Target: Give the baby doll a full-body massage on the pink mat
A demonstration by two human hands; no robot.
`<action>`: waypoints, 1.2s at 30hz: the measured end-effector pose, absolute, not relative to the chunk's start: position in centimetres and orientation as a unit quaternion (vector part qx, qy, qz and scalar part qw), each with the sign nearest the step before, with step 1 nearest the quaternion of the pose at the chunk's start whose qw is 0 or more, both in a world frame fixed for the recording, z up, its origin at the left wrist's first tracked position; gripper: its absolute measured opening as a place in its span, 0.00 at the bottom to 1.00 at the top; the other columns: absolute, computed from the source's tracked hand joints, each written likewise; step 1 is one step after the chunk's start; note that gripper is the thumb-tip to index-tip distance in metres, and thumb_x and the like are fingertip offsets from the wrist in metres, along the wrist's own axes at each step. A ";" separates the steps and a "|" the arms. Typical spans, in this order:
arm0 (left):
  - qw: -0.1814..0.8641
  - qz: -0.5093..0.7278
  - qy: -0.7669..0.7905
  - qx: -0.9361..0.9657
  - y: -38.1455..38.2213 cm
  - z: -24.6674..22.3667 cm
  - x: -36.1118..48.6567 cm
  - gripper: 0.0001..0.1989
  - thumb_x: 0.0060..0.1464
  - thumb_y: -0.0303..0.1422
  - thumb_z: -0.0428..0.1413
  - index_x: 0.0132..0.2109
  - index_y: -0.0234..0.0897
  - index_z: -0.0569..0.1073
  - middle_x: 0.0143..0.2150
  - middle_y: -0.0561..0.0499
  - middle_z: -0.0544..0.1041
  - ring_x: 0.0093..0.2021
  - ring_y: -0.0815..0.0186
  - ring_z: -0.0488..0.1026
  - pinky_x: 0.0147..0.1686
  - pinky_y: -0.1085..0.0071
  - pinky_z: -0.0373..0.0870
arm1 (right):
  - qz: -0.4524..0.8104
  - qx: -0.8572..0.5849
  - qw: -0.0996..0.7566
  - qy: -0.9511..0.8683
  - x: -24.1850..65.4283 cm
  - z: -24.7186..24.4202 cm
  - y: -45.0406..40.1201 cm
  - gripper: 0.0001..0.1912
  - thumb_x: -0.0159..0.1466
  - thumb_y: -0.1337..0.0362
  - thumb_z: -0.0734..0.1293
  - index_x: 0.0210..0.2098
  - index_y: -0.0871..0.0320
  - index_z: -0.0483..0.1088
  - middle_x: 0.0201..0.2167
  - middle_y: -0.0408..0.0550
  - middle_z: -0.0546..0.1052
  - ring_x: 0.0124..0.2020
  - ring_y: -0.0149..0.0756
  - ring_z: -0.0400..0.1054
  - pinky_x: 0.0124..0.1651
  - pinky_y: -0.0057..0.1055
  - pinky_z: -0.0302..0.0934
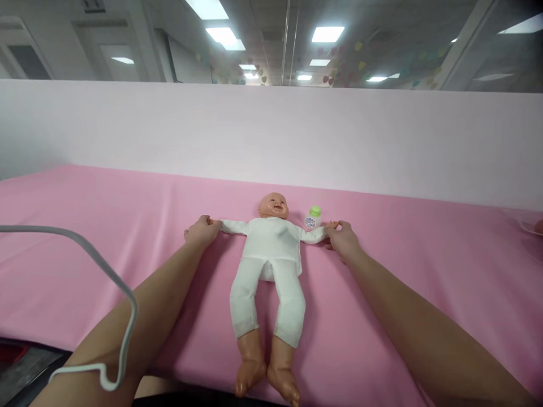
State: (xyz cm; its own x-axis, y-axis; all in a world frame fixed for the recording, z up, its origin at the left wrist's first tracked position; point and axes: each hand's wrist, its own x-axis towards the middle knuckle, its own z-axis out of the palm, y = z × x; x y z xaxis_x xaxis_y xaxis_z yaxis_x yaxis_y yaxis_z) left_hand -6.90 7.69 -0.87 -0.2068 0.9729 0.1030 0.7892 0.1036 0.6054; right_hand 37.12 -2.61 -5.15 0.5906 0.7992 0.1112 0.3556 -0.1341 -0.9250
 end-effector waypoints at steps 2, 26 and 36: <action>0.172 0.295 0.717 0.608 7.6 -0.8 -6.9 0.24 0.52 0.46 0.59 0.55 0.46 0.74 0.53 0.43 0.83 0.60 0.41 0.75 0.64 0.44 0.59 | 0.234 -0.735 0.512 -0.378 36.9 -4.8 -2.7 0.40 0.63 0.52 0.70 0.69 0.58 0.57 0.55 0.64 0.78 0.33 0.44 0.80 0.32 0.40 0.78; 0.205 0.272 0.340 0.877 -18.9 2.0 -5.5 0.30 0.51 0.36 0.69 0.62 0.50 0.77 0.72 0.44 0.68 0.74 0.43 0.59 0.67 0.45 0.65 | 0.185 -0.761 0.456 -0.423 35.7 -4.9 -2.3 0.33 0.66 0.53 0.67 0.67 0.53 0.59 0.57 0.55 0.79 0.45 0.47 0.79 0.42 0.37 0.73; -0.008 0.278 0.404 0.872 -22.0 -1.4 -5.3 0.38 0.50 0.30 0.68 0.67 0.50 0.69 0.71 0.42 0.68 0.66 0.48 0.72 0.57 0.59 0.78 | 0.189 -0.743 0.487 -0.418 35.4 -4.8 -2.5 0.32 0.66 0.54 0.67 0.67 0.53 0.59 0.57 0.53 0.80 0.49 0.47 0.79 0.46 0.38 0.73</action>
State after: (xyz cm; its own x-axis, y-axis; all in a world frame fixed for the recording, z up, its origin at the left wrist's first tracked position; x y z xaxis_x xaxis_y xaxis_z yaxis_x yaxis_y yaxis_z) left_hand -5.28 -22.00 -1.38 0.5200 0.6993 0.4905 0.7077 -0.6742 0.2110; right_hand 35.45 -2.50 -4.81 0.5785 0.8057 0.1274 0.4378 -0.1750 -0.8819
